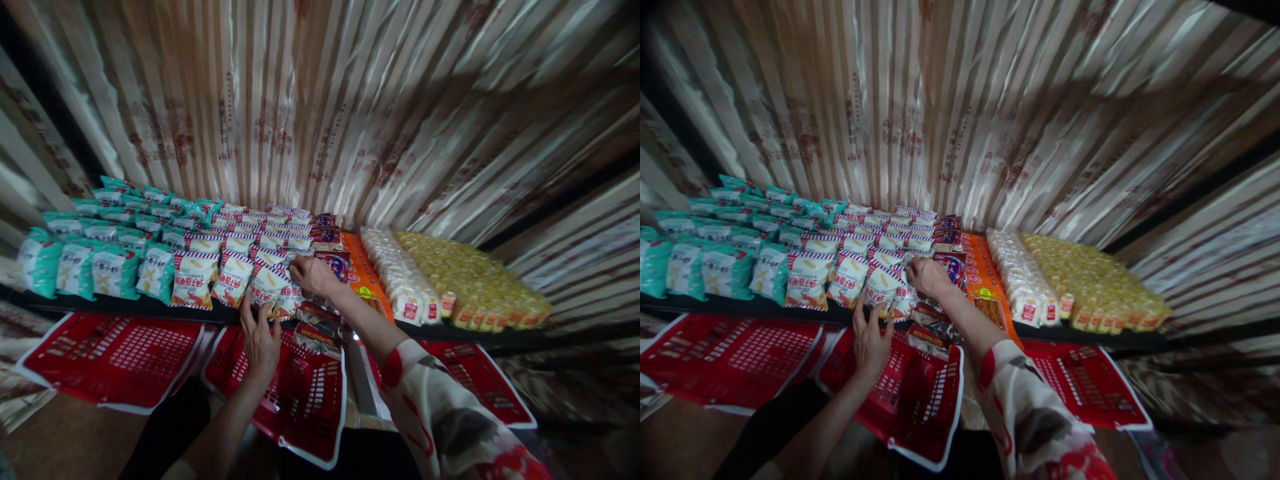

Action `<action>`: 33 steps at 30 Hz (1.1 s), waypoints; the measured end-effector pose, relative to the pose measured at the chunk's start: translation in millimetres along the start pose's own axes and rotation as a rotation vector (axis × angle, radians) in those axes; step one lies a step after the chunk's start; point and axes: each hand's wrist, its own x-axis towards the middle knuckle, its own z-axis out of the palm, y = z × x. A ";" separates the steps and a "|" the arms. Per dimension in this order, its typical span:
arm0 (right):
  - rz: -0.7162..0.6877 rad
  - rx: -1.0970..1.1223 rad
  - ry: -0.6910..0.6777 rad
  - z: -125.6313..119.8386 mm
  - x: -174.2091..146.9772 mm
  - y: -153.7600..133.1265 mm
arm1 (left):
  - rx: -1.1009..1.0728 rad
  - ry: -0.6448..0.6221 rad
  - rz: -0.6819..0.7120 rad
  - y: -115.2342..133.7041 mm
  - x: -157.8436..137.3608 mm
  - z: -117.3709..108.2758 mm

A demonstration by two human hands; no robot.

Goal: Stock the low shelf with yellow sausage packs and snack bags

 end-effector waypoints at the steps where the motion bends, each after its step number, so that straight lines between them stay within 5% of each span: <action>1: -0.026 0.037 -0.016 -1.0 0.6 2.6 | 0.000 -0.001 0.001 -0.7 0.7 0.3; 6: -0.182 0.161 -0.094 -3.9 1.4 15.6 | -0.002 0.011 0.001 -4.0 3.1 2.2; 33: -0.123 0.150 -0.086 -8.8 -2.2 15.1 | -0.006 0.096 0.018 -13.6 14.7 1.9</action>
